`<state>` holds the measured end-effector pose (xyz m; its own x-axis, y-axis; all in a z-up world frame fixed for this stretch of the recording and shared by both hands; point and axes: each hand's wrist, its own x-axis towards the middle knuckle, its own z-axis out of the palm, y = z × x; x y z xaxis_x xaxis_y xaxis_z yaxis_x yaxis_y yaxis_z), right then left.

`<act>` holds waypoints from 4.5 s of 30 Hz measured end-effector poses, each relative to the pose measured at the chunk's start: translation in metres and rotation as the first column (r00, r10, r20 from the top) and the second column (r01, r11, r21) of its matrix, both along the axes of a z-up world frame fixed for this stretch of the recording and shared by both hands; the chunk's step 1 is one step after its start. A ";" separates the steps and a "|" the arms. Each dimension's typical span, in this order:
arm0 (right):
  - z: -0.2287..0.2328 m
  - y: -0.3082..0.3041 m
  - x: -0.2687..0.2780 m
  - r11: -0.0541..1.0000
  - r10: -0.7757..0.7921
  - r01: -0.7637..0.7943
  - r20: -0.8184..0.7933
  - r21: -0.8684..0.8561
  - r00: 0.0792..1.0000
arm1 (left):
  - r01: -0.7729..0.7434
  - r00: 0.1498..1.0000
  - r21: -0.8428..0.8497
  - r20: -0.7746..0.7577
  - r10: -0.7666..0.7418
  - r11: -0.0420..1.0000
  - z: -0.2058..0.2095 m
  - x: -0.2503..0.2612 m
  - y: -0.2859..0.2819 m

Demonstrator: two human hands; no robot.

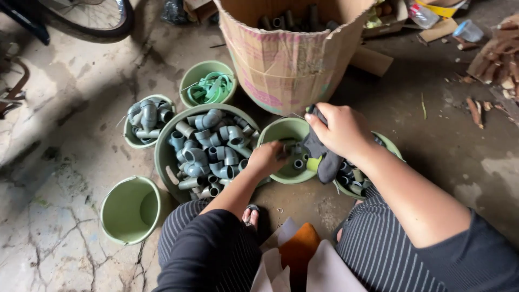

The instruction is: The person sits on the floor and wipes gray plastic pipe fittings with a cloth. They pick up fittings from a bucket, wipe them, and place them into another bucket, repeating this process throughout the clip.

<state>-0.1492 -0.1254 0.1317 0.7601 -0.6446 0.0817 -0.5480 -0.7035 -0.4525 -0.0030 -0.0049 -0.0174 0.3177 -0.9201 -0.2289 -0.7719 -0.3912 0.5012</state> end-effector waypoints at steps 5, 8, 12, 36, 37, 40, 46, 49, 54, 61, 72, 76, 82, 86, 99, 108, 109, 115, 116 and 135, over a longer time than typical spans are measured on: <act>-0.005 -0.022 -0.006 0.997 -0.069 0.069 0.014 -0.031 0.998 | 0.039 0.934 0.258 0.335 -0.127 0.965 -0.105 -0.028 -0.019; -0.006 -0.026 -0.014 0.996 -0.083 0.083 -0.011 -0.011 0.996 | -0.055 0.948 0.217 0.317 -0.017 0.975 -0.122 -0.059 -0.027; -0.012 -0.035 -0.023 0.999 -0.027 0.028 0.012 -0.018 1.000 | -0.075 0.965 0.081 0.258 0.052 0.994 -0.106 -0.100 -0.031; -0.035 -0.052 -0.014 0.997 0.052 -0.042 0.160 -0.066 0.986 | 0.078 0.996 0.037 0.039 -0.080 0.996 -0.096 -0.141 -0.102; -0.035 -0.053 -0.014 0.996 0.066 -0.055 0.167 -0.071 0.984 | 0.065 0.997 0.032 0.047 -0.067 0.997 -0.091 -0.131 -0.098; -0.030 -0.052 -0.010 0.992 0.064 -0.030 0.297 -0.119 0.953 | 0.018 0.999 0.003 0.051 -0.018 1.000 -0.088 -0.087 -0.078; 0.015 -0.033 -0.010 0.964 0.263 -0.241 0.557 -0.114 0.788 | 0.096 0.993 -0.101 -0.056 -0.102 0.990 0.040 -0.015 -0.014; 0.024 -0.018 -0.006 0.905 0.388 -0.415 0.590 -0.097 0.708 | -0.074 0.977 -0.284 -0.213 0.013 0.956 0.095 -0.004 0.018; 0.016 0.011 0.002 0.836 0.519 -0.532 0.499 -0.130 0.694 | -0.472 0.677 -0.371 -0.734 0.058 0.800 0.124 -0.007 0.044; -0.014 0.050 0.023 0.899 0.402 -0.423 0.168 0.116 0.900 | -0.612 0.473 -0.290 -0.880 0.046 0.736 0.126 -0.007 0.053; 0.007 0.050 0.039 0.827 0.198 -0.386 0.430 0.409 0.881 | -0.598 0.457 -0.367 -0.886 -0.073 0.713 0.136 -0.005 0.052; 0.004 0.044 0.039 0.766 0.199 -0.409 0.422 0.496 0.885 | -0.596 0.441 -0.371 -0.893 -0.095 0.712 0.151 -0.003 0.054; -0.020 0.035 0.033 0.237 0.042 -0.420 0.422 0.876 0.906 | -0.483 0.665 -0.566 -0.733 -0.140 0.668 0.147 0.006 0.055; -0.018 0.042 0.031 0.130 -0.017 -0.441 0.447 0.888 0.895 | -0.456 0.662 -0.592 -0.725 -0.192 0.665 0.148 0.008 0.052; -0.013 0.050 0.032 0.055 -0.078 -0.493 0.496 0.868 0.865 | -0.357 0.772 -0.734 -0.580 -0.261 0.577 0.148 0.017 0.053; -0.029 0.053 0.048 0.756 -0.346 0.144 0.203 0.639 0.916 | -0.504 0.775 -0.587 -0.631 0.032 0.634 0.152 -0.012 0.055; -0.037 0.048 0.049 0.755 -0.347 0.143 0.205 0.640 0.915 | -0.502 0.777 -0.588 -0.629 0.032 0.635 0.151 -0.015 0.054; -0.031 0.056 0.049 0.757 -0.421 0.199 0.232 0.622 0.877 | -0.540 0.782 -0.620 -0.619 0.068 0.569 0.150 -0.027 0.054; -0.007 0.068 0.053 0.761 -0.428 0.164 0.297 0.628 0.854 | -0.545 0.778 -0.617 -0.625 0.067 0.568 0.148 -0.027 0.054; -0.013 0.071 0.050 0.915 -0.117 -0.159 0.621 0.370 0.775 | -0.672 0.586 -0.501 -0.810 -0.022 0.545 0.137 -0.025 0.050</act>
